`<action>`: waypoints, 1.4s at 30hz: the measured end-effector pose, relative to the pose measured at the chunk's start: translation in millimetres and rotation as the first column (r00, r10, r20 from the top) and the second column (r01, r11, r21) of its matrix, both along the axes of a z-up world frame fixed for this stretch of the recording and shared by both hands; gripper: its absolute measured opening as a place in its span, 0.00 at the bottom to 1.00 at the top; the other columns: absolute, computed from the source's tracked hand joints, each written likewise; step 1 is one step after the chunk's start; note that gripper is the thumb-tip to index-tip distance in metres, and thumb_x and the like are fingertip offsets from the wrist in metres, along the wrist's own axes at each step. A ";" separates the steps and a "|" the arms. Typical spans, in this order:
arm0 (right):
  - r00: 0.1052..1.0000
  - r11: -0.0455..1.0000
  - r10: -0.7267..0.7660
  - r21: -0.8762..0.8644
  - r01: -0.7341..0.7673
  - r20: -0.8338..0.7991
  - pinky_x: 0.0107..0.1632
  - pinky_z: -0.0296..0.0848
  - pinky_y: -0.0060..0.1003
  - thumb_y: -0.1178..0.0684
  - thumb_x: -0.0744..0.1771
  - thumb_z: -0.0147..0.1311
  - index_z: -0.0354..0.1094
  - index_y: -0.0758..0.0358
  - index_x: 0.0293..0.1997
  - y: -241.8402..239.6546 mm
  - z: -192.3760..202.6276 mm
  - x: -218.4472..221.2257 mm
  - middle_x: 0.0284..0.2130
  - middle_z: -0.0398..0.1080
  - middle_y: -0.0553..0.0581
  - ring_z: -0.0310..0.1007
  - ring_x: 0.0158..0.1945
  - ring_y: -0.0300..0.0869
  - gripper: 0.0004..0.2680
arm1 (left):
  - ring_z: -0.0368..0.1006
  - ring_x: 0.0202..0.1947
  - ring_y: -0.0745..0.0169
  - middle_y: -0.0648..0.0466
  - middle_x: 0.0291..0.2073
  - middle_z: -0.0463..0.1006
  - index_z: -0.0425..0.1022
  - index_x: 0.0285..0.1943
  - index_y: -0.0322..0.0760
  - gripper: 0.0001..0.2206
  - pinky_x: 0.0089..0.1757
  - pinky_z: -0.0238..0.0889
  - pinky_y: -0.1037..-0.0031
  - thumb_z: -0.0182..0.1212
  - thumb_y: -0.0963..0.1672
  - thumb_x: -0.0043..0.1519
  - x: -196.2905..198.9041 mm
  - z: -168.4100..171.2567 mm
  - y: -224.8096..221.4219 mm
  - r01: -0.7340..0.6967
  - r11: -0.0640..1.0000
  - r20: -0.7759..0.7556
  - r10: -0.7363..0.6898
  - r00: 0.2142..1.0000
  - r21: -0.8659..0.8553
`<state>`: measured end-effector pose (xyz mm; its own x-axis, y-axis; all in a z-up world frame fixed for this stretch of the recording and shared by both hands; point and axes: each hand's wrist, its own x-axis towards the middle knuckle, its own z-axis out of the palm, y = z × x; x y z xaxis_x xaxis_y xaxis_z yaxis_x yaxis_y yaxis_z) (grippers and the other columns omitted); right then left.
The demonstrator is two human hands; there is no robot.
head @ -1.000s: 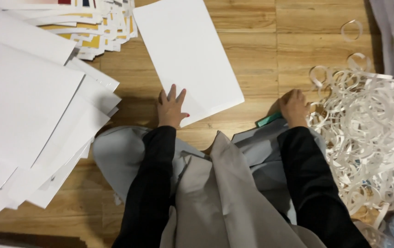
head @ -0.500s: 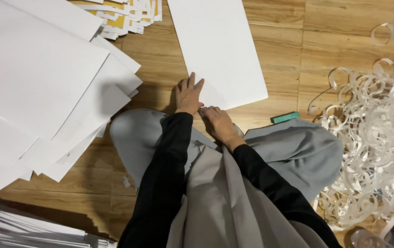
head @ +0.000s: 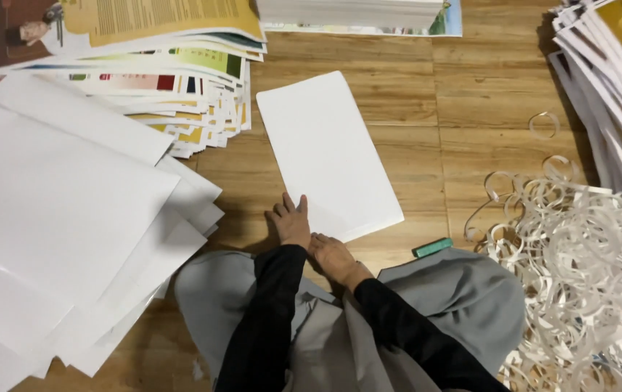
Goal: The person, sitting on the floor, handles white paper sheets, applies a green glue stick to the edges, and presses the sheets together.
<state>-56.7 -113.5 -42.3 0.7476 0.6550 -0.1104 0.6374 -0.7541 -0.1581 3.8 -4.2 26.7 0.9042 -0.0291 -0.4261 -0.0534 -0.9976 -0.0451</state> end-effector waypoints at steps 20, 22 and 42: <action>0.991 0.960 -0.116 0.262 0.094 0.069 0.48 0.66 0.34 0.58 0.61 0.45 0.53 0.56 0.57 2.6 38.0 -43.5 0.38 0.65 0.55 0.65 0.44 0.45 0.18 | 0.43 0.60 0.34 0.35 0.65 0.37 0.42 0.68 0.48 0.41 0.49 0.54 0.55 0.66 0.48 0.48 -8.1 1.4 13.5 0.013 0.991 -0.061 -0.022 0.998 -0.133; 0.992 0.976 -0.122 0.182 0.117 0.019 0.46 0.66 0.36 0.57 0.62 0.45 0.55 0.58 0.54 6.5 36.2 -38.6 0.38 0.66 0.56 0.67 0.42 0.46 0.15 | 0.42 0.60 0.35 0.36 0.65 0.36 0.42 0.68 0.48 0.41 0.49 0.54 0.56 0.66 0.48 0.48 -8.5 0.3 14.6 0.006 0.987 -0.073 -0.018 0.997 -0.158; 0.975 0.991 0.132 -0.057 -0.124 0.180 0.37 0.68 0.37 0.56 0.63 0.41 0.58 0.62 0.43 10.8 0.1 -18.6 0.32 0.63 0.57 0.70 0.35 0.50 0.07 | 0.42 0.62 0.36 0.37 0.65 0.39 0.42 0.69 0.48 0.40 0.50 0.55 0.57 0.64 0.48 0.50 -8.8 10.8 11.6 -0.011 0.993 -0.074 0.002 0.997 -0.120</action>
<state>-75.3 -102.7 -42.2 0.6682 0.7439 -0.0109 0.7440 -0.6682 0.0020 -5.0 7.4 37.5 0.8708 -0.0783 -0.4854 -0.0453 -0.9958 0.0794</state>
